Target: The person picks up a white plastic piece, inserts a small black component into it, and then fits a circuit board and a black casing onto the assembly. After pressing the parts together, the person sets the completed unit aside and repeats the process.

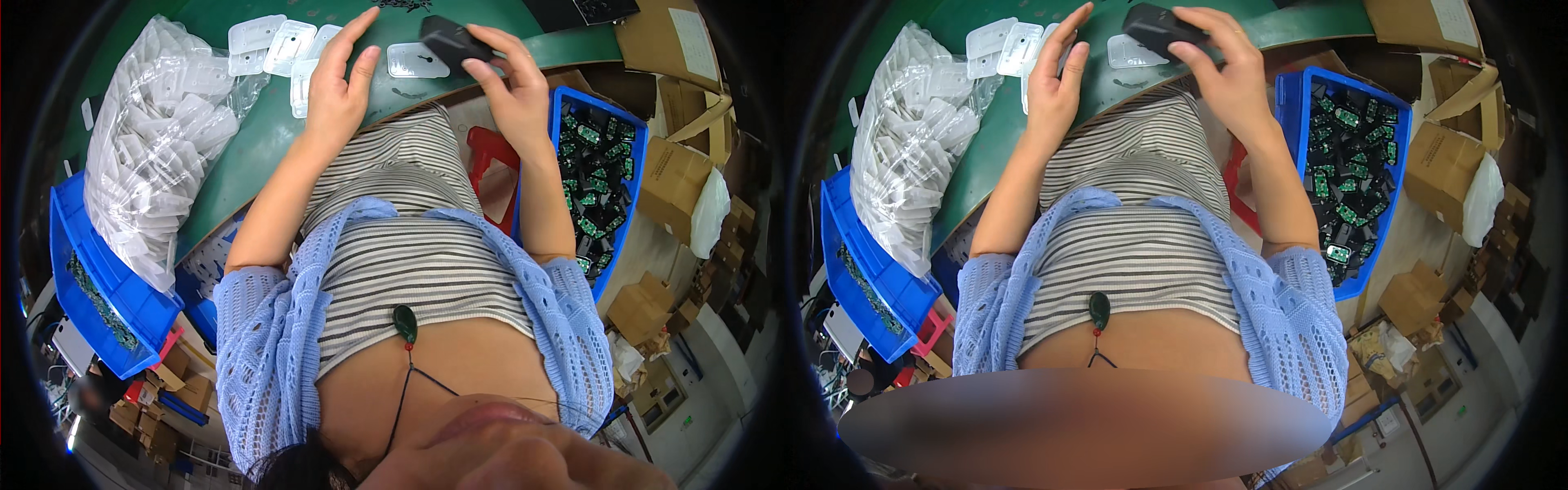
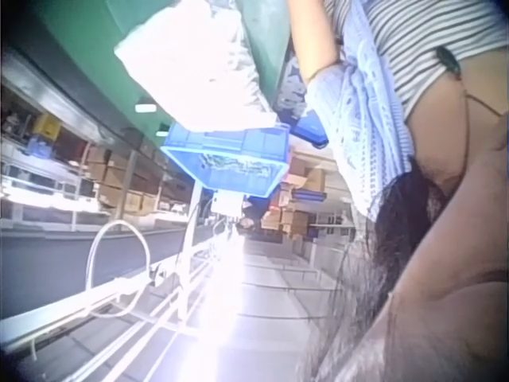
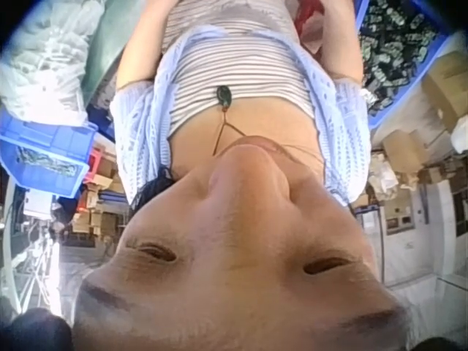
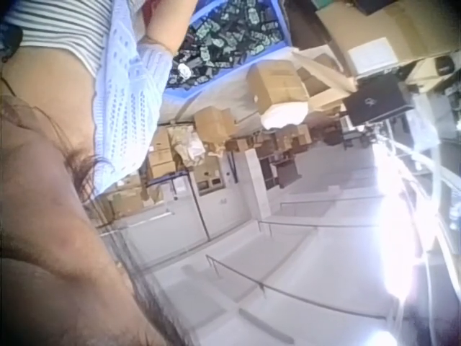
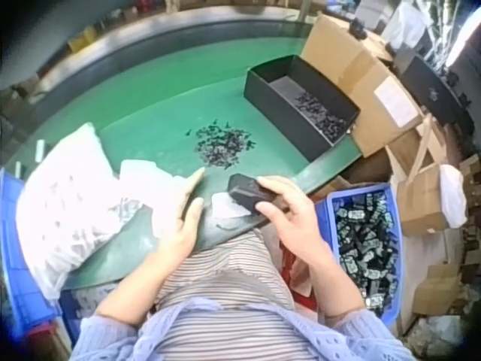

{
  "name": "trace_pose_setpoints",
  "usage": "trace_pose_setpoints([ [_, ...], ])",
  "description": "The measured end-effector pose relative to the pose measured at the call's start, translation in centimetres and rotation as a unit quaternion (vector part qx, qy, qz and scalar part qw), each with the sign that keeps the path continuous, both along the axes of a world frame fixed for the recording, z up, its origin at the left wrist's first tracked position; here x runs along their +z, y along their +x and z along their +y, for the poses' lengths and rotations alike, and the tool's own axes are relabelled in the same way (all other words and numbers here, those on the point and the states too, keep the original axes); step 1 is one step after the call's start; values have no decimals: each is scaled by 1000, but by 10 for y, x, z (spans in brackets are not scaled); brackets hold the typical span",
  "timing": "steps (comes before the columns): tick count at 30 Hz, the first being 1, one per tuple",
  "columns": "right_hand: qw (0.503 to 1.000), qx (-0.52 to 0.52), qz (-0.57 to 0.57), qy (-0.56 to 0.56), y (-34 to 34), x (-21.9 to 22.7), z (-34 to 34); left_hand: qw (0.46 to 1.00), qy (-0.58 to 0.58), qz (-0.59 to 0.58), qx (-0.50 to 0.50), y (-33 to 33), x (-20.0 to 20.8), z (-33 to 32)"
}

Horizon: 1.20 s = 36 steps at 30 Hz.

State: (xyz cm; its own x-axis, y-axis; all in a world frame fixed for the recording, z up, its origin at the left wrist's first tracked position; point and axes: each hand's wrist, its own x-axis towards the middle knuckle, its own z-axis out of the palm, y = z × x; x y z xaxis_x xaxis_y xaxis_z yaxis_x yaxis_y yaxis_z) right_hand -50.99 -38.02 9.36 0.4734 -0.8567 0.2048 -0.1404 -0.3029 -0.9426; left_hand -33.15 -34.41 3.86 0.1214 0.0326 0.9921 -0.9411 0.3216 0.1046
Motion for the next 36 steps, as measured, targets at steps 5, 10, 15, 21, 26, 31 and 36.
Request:
trace_pose_setpoints([
  [5, 940, 98, 181, -272, 10, -9, -12, 815, 442, 240, -287, -2, 18, 42],
  [10, 921, 118, 206, -310, 12, -15, -17, 807, 509, 142, -263, 5, 4, 44],
  [15, 924, 120, 203, -300, 13, -18, -17, 820, 517, 81, -230, 9, -1, 44],
  [21, 922, 109, 211, -307, 9, -25, -10, 817, 541, 28, -195, 8, 5, 49],
  [26, 922, 79, 218, -311, 8, -29, -7, 817, 549, -14, -178, 8, 9, 48],
  [31, 978, 124, 141, -92, 12, -16, -27, 847, 508, 29, -152, -4, 5, 35],
  [36, 974, 91, -140, 153, 29, -18, -18, 650, 586, 390, -287, -1, 25, 17],
])
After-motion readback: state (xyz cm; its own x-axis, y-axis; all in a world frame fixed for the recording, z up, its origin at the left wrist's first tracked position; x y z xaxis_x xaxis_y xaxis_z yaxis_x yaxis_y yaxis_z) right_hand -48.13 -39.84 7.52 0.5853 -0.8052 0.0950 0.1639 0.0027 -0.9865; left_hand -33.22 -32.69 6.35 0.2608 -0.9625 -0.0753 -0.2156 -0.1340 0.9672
